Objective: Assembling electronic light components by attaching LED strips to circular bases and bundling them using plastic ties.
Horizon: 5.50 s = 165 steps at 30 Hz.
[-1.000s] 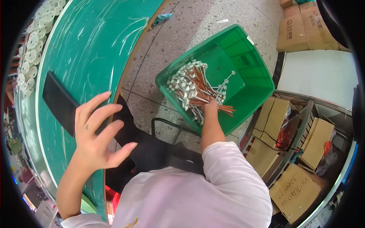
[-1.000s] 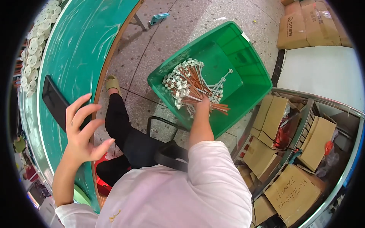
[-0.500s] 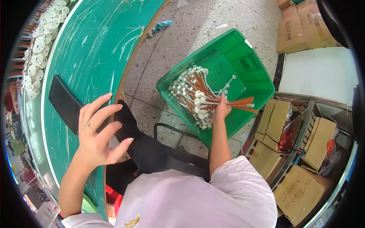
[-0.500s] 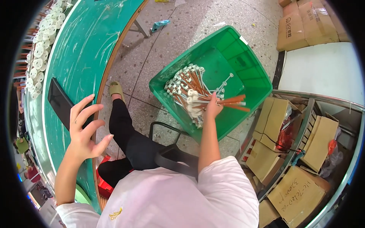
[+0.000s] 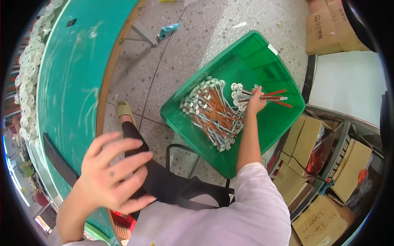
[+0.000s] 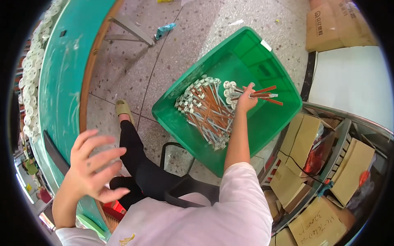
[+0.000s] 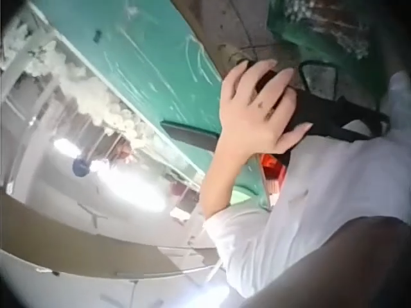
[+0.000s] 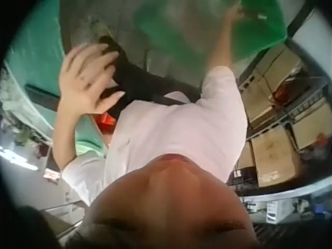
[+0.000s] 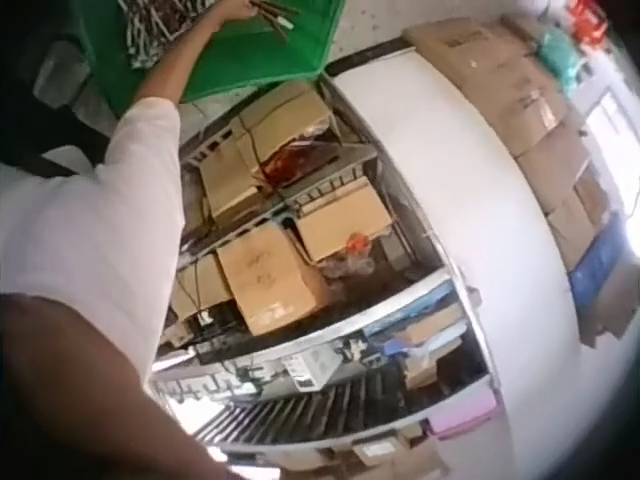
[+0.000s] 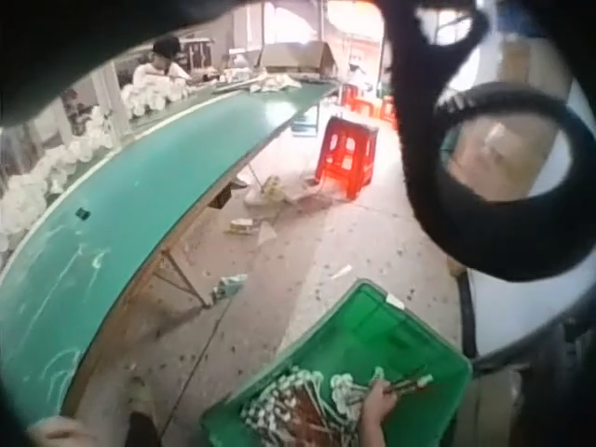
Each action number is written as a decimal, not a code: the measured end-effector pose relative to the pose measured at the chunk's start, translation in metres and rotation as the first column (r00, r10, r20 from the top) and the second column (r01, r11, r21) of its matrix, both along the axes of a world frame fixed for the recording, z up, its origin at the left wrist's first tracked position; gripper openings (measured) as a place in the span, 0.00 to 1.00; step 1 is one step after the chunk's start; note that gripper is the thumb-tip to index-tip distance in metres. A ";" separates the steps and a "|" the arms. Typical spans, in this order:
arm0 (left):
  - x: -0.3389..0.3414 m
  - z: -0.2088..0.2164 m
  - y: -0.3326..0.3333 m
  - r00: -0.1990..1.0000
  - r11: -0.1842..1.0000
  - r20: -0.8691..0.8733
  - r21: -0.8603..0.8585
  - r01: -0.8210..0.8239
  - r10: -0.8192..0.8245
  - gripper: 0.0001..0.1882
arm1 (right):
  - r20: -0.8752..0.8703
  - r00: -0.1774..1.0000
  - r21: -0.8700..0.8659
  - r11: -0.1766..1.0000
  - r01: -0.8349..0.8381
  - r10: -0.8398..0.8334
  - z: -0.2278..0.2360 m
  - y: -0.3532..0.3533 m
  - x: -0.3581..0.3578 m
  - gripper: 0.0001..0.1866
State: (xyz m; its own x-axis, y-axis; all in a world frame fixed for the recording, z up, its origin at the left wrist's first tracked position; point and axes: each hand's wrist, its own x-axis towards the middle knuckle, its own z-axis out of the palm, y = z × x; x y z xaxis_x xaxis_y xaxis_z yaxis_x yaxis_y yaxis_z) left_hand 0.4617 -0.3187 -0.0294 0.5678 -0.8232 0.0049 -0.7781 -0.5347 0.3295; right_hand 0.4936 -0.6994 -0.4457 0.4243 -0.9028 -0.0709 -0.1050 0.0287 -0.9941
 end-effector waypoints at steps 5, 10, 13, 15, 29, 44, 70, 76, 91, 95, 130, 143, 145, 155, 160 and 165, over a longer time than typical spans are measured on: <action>0.001 0.001 -0.005 0.999 0.990 0.009 0.134 -0.047 0.046 0.23 | -0.177 0.981 0.129 0.990 -0.058 0.081 -0.009 0.064 0.005 0.20; 0.002 -0.004 -0.005 0.998 0.987 0.006 0.147 -0.058 0.057 0.23 | -0.072 0.931 0.157 0.926 -0.344 0.358 -0.029 0.141 -0.016 0.19; -0.001 -0.004 -0.005 0.997 0.987 -0.005 0.144 -0.074 0.075 0.22 | 0.136 0.936 0.277 0.895 -0.350 0.324 -0.043 0.181 -0.019 0.17; -0.002 -0.004 -0.004 0.997 0.982 -0.011 0.174 -0.076 0.079 0.22 | 0.132 0.907 0.198 0.886 -0.419 0.399 -0.048 0.196 -0.024 0.16; 0.002 -0.005 0.002 0.998 0.992 0.019 0.113 -0.058 0.056 0.28 | -0.414 0.608 -0.022 0.660 -0.751 0.678 -0.102 0.236 -0.041 0.15; -0.006 0.003 0.011 0.999 0.994 0.047 0.105 0.005 -0.010 0.27 | -0.405 0.616 -0.153 0.614 -0.774 0.676 -0.076 0.205 -0.040 0.22; -0.148 -0.033 -0.097 0.207 0.788 -0.912 -0.411 -0.459 -0.354 0.10 | 0.062 0.287 0.075 0.282 -0.956 0.956 0.430 0.094 -0.159 0.12; -0.166 -0.051 -0.089 0.410 0.683 -0.912 -0.299 -0.666 0.000 0.10 | -0.244 0.387 -0.922 -0.089 -0.377 0.889 0.422 0.102 -0.190 0.12; -0.176 -0.042 -0.064 0.431 0.749 -0.892 -0.192 -0.634 0.136 0.11 | -0.429 0.248 -0.885 -0.348 -0.310 0.869 0.393 0.123 -0.191 0.18; -0.179 -0.047 -0.063 0.380 0.761 -0.921 -0.185 -0.622 0.087 0.12 | -0.509 0.205 -0.853 -0.459 -0.247 0.836 0.396 0.115 -0.191 0.18; -0.195 -0.072 -0.079 0.612 0.648 -0.530 -0.146 -0.748 0.587 0.12 | -0.521 0.388 -0.805 -0.288 -0.518 0.760 0.355 0.135 -0.209 0.18; -0.193 -0.068 -0.090 0.693 0.675 -0.438 -0.228 -0.701 0.572 0.09 | 0.230 0.397 0.417 0.279 -0.865 0.889 0.353 0.140 -0.235 0.13; -0.190 -0.068 -0.090 0.701 0.698 -0.439 -0.204 -0.687 0.562 0.10 | 0.354 0.418 0.455 0.237 -0.859 0.836 0.350 0.138 -0.236 0.13; -0.185 -0.073 -0.094 0.654 0.666 -0.546 -0.216 -0.714 0.523 0.12 | -0.274 0.492 -0.630 0.232 -0.741 0.826 0.354 0.125 -0.215 0.12; -0.181 -0.078 -0.095 0.652 0.675 -0.591 -0.232 -0.701 0.474 0.13 | -0.511 0.329 -0.797 -0.295 -0.526 0.794 0.367 0.112 -0.196 0.18; -0.181 -0.078 -0.099 0.655 0.689 -0.593 -0.217 -0.691 0.469 0.12 | -0.557 0.312 -0.767 -0.332 -0.549 0.770 0.353 0.105 -0.199 0.10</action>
